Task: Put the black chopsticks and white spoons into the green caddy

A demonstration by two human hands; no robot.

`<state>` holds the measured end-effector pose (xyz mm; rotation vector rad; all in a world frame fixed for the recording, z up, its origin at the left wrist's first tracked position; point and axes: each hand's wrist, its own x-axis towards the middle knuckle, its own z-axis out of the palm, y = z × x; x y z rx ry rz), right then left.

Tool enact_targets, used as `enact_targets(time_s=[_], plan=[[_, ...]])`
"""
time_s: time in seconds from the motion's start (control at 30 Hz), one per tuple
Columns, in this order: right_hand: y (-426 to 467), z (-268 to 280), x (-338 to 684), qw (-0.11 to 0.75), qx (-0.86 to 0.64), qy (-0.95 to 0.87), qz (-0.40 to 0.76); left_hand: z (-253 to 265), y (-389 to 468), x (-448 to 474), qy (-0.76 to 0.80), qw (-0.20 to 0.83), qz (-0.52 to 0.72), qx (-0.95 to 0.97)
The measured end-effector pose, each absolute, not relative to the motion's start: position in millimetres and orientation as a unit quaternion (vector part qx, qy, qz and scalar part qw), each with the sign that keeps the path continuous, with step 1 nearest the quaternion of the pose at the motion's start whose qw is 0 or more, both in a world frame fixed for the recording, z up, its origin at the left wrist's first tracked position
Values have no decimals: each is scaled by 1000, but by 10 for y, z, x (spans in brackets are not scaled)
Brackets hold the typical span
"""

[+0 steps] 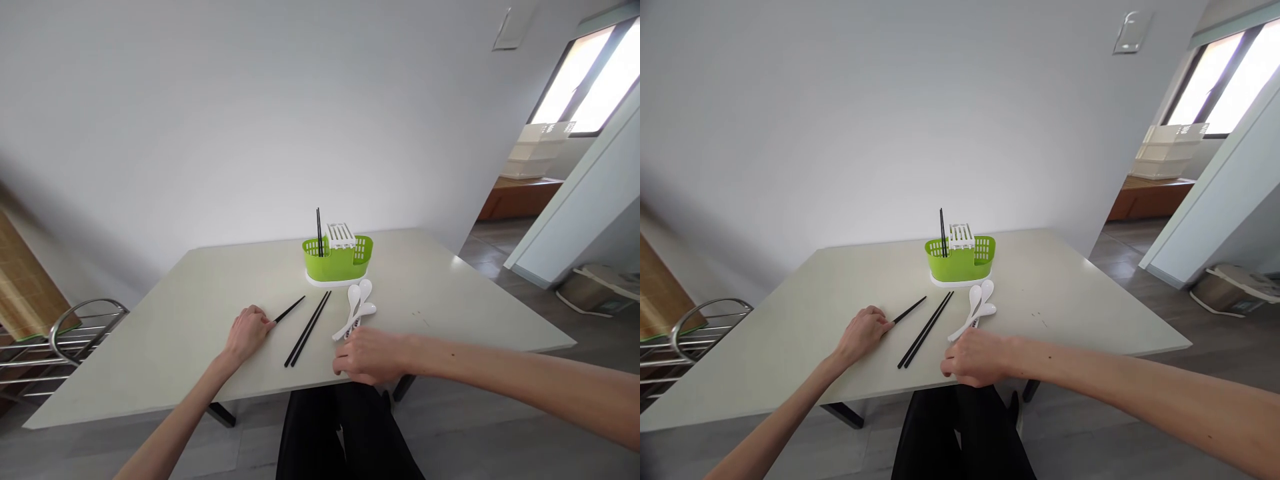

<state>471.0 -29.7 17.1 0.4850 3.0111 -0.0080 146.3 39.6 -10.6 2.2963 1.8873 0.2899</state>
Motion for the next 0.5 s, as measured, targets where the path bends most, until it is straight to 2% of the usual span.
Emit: enact_targets(time_s=[0.1,0.2,0.3,0.4,0.5], plan=[[-221,185,4768,40,177,983,-7,-66,398,1432,633,97,121,758],[-106,200,4774,-26,250,965,-80,56,378,1468,633,142,151,746],[-5,207,4683,-145,355,888,-252,236,335,1565,614,252,169,728],[31,231,4527,-246,436,738,-453,395,275,1694,575,392,203,689],[14,309,4392,-323,465,600,-566,511,194,1835,522,511,230,643]])
